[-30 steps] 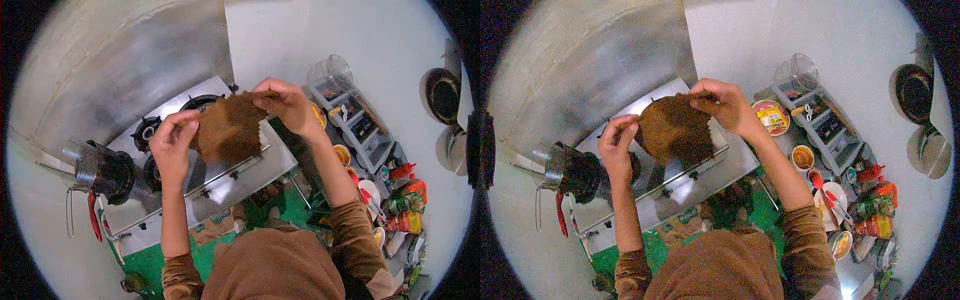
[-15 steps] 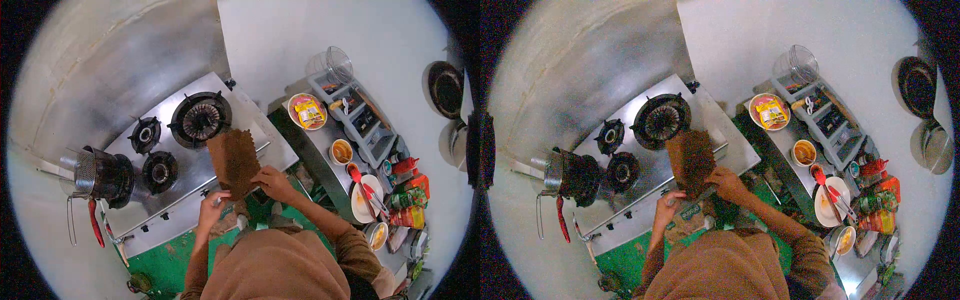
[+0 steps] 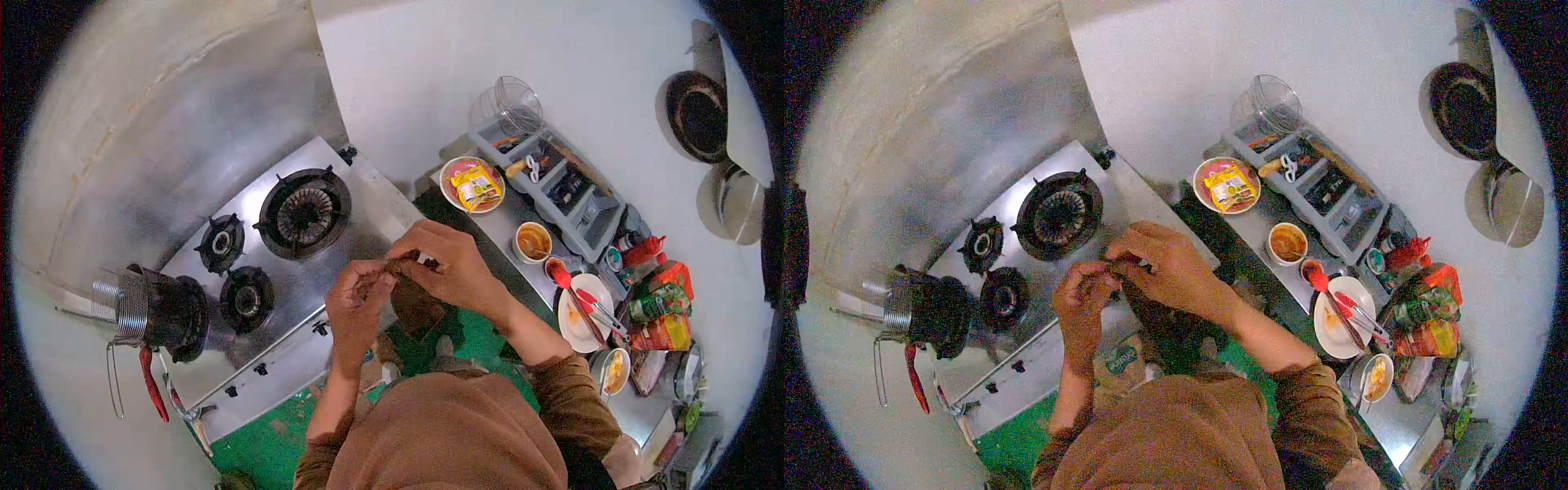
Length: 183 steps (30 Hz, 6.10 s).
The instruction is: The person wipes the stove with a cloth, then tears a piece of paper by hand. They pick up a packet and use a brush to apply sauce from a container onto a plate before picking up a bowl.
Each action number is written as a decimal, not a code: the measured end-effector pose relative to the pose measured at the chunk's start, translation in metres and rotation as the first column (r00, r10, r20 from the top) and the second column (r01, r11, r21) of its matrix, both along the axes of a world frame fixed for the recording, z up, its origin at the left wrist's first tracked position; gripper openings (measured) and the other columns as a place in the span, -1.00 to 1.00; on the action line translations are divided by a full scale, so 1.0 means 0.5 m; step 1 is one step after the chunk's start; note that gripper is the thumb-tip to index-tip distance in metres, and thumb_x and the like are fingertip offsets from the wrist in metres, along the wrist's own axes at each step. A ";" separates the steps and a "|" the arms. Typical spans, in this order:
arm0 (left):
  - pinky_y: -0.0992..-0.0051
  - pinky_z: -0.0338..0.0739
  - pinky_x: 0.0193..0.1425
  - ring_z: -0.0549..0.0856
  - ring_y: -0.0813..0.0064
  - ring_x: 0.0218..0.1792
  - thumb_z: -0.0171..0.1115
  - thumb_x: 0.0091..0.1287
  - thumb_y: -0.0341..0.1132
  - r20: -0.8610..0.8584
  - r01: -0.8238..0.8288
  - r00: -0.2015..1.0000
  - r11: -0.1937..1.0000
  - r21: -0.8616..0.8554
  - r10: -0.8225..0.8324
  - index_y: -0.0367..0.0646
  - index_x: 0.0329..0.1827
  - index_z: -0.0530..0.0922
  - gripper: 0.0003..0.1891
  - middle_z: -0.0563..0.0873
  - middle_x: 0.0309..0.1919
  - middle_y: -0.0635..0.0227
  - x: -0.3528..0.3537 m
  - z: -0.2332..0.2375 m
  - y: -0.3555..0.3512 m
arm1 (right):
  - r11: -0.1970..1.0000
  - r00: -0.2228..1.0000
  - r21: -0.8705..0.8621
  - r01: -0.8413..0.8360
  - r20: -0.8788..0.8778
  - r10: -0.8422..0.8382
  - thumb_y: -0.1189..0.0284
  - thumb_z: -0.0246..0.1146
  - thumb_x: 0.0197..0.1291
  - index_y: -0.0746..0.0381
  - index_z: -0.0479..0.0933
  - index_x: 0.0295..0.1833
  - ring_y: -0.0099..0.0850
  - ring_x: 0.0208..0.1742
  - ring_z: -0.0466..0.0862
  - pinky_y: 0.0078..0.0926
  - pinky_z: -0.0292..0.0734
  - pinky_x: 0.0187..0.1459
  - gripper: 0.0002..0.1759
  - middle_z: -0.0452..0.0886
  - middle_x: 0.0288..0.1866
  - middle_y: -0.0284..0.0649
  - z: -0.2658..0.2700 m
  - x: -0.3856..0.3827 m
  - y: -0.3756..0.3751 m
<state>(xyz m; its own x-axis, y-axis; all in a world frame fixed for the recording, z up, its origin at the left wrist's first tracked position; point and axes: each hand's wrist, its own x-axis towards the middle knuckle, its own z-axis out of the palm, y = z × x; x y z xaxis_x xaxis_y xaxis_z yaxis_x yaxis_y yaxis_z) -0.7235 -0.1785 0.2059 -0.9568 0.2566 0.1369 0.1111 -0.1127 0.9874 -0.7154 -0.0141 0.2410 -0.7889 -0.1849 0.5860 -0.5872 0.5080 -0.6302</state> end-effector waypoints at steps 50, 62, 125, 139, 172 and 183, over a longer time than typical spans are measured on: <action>0.69 0.31 -0.21 0.42 0.74 -0.34 0.13 0.20 -0.51 -0.055 0.211 0.976 0.977 -0.017 -0.212 -0.23 -0.34 0.46 -0.97 0.48 -0.43 0.54 -0.013 0.066 0.032 | 0.999 0.997 0.013 0.052 -0.053 -0.051 0.57 0.31 -0.04 0.25 0.51 -0.32 -0.34 -0.18 0.58 -0.43 0.47 -0.08 -0.86 0.58 -0.30 -0.27 0.058 0.081 0.044; 0.49 0.49 -0.14 0.61 0.49 -0.26 0.19 0.04 -0.52 -0.259 0.193 0.926 0.933 -0.305 -0.276 -0.18 -0.23 0.45 -0.78 0.58 -0.36 0.34 -0.008 0.011 0.046 | 0.991 0.963 -0.128 0.029 0.271 0.007 0.56 0.22 0.03 0.25 0.47 -0.23 -0.21 -0.24 0.62 -0.41 0.50 -0.22 -0.85 0.58 -0.26 -0.18 0.029 0.076 0.049; 0.34 0.46 -0.03 0.60 0.19 -0.18 0.17 0.15 -0.46 -0.096 -0.131 0.991 0.830 -0.543 0.093 -0.15 -0.02 0.49 -0.70 0.58 -0.15 0.16 -0.103 -0.462 0.241 | 0.703 0.624 -0.192 0.685 0.652 -0.430 0.48 0.14 0.15 0.28 0.49 -0.13 -0.37 -0.33 0.61 -0.39 0.55 -0.32 -0.83 0.57 -0.35 -0.15 -0.702 -0.055 0.277; 0.13 0.13 0.33 0.26 0.09 0.31 0.13 0.20 -0.31 -0.148 0.018 0.920 0.414 -0.910 -0.364 -0.29 0.27 0.26 -0.44 0.19 0.36 0.11 -0.048 -0.605 0.203 | 0.736 0.770 0.605 0.305 0.298 -0.564 0.33 0.19 0.10 0.02 0.21 0.35 0.02 0.42 0.07 -0.04 0.09 0.32 -0.35 -0.02 0.44 0.04 -0.722 -0.054 0.155; 0.06 0.12 0.30 0.13 0.14 0.38 0.29 0.05 -0.07 -0.277 -0.221 0.945 0.287 -0.932 -0.172 -0.14 0.38 0.11 -0.16 0.22 0.35 0.20 -0.082 -0.637 0.234 | 0.621 0.774 0.780 -0.081 0.441 -0.453 0.19 0.14 0.05 -0.31 0.24 0.33 0.08 0.31 0.13 0.36 0.19 0.07 -0.36 0.14 0.29 0.06 -0.656 -0.215 0.149; 0.08 0.14 0.30 0.19 0.03 0.34 0.24 0.12 -0.06 -0.293 -0.220 0.919 0.274 -0.936 -0.264 -0.23 0.31 0.23 -0.27 0.24 0.32 0.03 -0.090 -0.664 0.216 | 0.743 0.921 0.614 0.267 0.063 -0.384 0.22 0.16 0.09 0.03 0.38 0.22 -0.02 0.16 0.36 0.14 0.22 0.17 -0.48 0.37 0.11 0.05 -0.696 -0.134 0.200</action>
